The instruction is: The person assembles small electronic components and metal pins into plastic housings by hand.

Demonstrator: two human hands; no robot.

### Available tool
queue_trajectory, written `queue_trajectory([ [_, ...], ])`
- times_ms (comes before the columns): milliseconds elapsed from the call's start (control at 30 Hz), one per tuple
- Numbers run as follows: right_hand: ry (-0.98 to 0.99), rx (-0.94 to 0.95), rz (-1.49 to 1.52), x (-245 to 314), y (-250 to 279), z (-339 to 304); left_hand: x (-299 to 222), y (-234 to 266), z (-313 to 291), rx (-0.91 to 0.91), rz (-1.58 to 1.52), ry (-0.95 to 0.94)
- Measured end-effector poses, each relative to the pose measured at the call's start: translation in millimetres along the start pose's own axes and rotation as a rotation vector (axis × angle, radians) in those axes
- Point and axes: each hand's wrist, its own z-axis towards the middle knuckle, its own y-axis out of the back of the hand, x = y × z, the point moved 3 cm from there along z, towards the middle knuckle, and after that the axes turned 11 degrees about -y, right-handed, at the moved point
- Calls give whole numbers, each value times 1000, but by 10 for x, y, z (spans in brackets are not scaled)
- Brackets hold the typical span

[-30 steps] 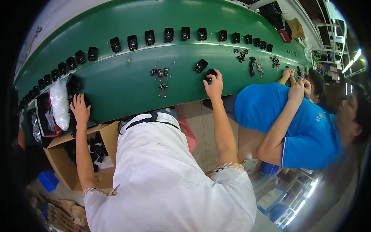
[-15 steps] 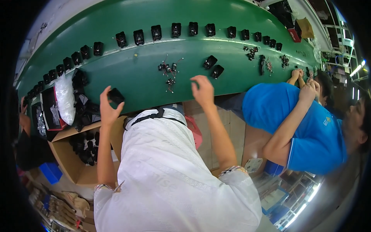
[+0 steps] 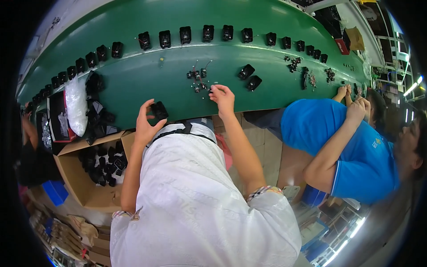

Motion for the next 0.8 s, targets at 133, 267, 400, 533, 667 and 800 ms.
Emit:
queue_trajectory([
  [133, -50, 237, 217, 252, -167, -422, -169, -33, 17, -11, -214, -35],
  [267, -137, 520, 165, 606, -560, -1127, -549, 30, 115, -15, -319, -100],
  [400, -87, 673, 87, 797, -795, -1523, -798, 133, 106, -21, -368, -197],
  [533, 15, 728, -6, 903, -920, -1700, -966, 238, 52, -40, -399, -273],
  [667, 167, 654, -135, 992, -1034, -1861, -1063, 326, 1, -63, -424, -304],
  [800, 529, 566, -286, 1088, -1127, -1965, -1161, 402, -48, -67, -400, -346],
])
